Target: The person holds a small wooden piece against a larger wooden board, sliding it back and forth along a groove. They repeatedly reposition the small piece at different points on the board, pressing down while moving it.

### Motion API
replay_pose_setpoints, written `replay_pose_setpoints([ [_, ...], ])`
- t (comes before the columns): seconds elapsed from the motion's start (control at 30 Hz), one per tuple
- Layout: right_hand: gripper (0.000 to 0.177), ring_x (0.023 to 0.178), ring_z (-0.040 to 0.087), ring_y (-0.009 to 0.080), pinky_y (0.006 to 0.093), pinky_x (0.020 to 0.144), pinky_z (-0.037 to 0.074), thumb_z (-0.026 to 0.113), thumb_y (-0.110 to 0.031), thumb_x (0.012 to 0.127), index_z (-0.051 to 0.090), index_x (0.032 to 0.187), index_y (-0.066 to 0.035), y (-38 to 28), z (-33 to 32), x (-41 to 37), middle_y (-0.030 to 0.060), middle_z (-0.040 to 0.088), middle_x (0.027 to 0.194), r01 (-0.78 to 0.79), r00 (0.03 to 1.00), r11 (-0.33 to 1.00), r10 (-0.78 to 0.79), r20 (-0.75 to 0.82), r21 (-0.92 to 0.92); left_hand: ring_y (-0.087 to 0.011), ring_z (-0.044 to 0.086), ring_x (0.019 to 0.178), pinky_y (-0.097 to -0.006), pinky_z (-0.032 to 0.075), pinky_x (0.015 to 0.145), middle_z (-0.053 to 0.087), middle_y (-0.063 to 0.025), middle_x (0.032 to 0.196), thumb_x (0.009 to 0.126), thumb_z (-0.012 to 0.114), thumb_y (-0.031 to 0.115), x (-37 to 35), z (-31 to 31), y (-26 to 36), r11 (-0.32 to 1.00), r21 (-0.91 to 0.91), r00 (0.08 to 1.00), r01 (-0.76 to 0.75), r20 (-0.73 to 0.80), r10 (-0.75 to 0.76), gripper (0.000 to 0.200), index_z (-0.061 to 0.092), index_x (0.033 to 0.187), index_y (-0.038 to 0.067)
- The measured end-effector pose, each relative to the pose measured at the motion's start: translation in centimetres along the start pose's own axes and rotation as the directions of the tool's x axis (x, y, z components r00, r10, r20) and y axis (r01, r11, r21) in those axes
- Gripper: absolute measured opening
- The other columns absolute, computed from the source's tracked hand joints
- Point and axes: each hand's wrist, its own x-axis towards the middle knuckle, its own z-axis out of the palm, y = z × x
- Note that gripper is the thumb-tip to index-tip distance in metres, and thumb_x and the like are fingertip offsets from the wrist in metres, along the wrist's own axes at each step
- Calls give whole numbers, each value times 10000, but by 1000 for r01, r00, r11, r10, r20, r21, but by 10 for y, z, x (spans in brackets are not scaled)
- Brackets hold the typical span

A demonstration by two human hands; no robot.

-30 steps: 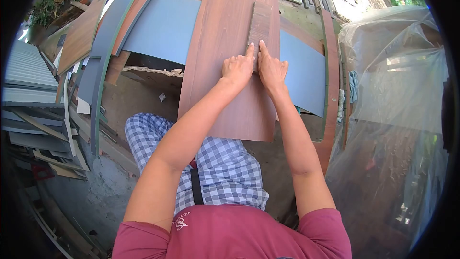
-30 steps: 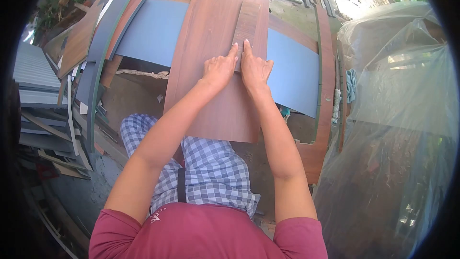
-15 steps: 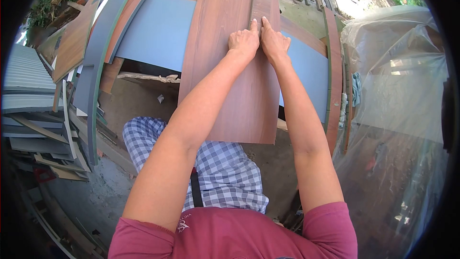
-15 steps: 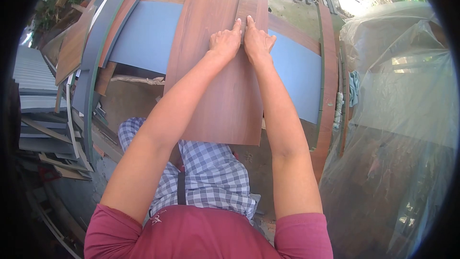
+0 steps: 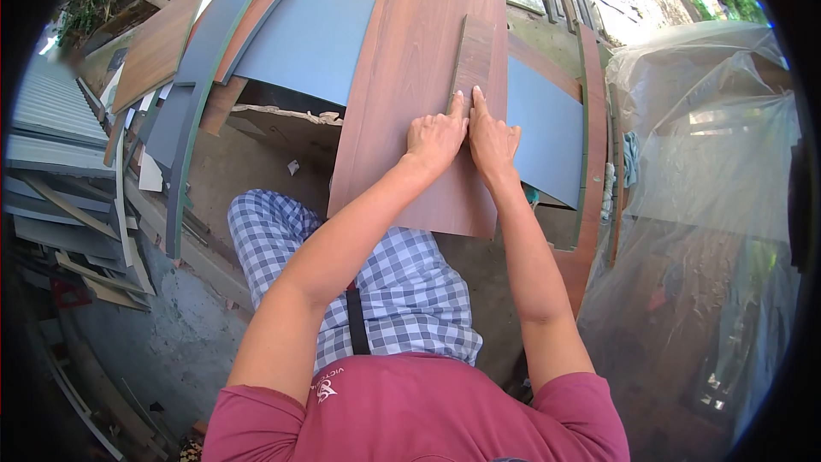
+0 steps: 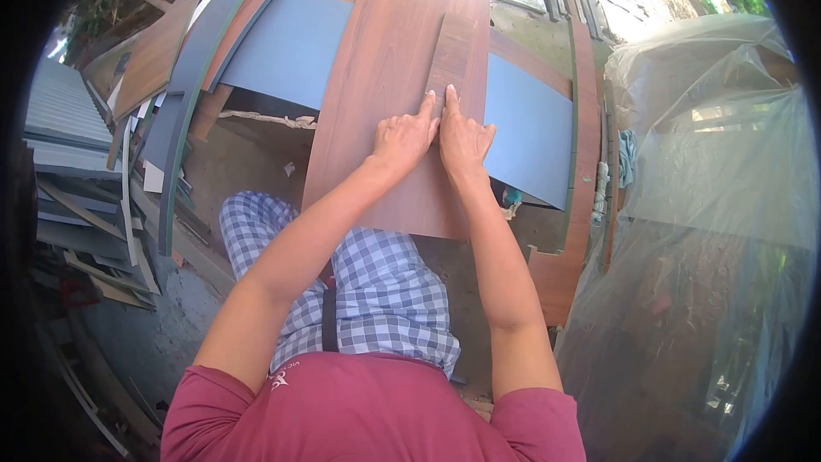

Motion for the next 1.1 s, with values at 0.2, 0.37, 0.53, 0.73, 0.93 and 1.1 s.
replay_pose_setpoints([
  [0.2,433,515,585,276,392,642,351,422,-204,888,396,1313,-126,-10,-4,-96,125,597,567,13,1000,1000,-13,1,-21,-318,622,547,-423,501,508,602,-154,570,865,504,307,-92,-9,9,998,-63,998,-20,50,23,508,376,1290,59],
  [0.37,419,447,552,237,344,596,342,473,-170,857,462,1272,-116,-18,9,-149,89,563,507,130,960,991,-124,-251,9,-333,613,539,-445,498,520,593,-161,557,854,526,300,-144,-25,3,989,-149,991,4,131,16,566,323,1323,56],
  [0.53,426,420,540,202,327,566,314,490,-157,840,476,1262,-105,-41,1,-145,79,550,487,142,982,990,-143,-120,-22,-365,607,555,-468,489,535,598,-201,590,877,484,276,-140,-38,-12,993,-112,977,27,212,-2,571,276,1346,24],
  [0.73,449,425,544,223,351,592,318,473,-162,844,439,1288,-104,-47,7,-84,88,567,505,116,992,993,-117,-50,-33,-366,618,598,-469,493,571,614,-208,638,897,432,271,-82,-35,-27,999,-23,988,32,153,-28,514,306,1341,46],
  [0.93,493,603,619,282,405,683,331,455,-178,851,363,1332,-118,-40,6,-2,138,633,651,27,1000,999,-27,-6,44,-353,637,706,-457,500,653,640,-210,753,908,387,272,0,-30,-29,997,74,990,35,134,-44,487,306,1351,85],
  [1.1,490,801,633,345,445,786,329,424,-200,869,334,1348,-148,-28,3,67,172,657,813,-7,1000,997,6,23,79,-363,630,780,-466,485,712,641,-213,827,921,348,291,72,-18,-28,994,97,992,59,107,-69,470,307,1357,121],
])
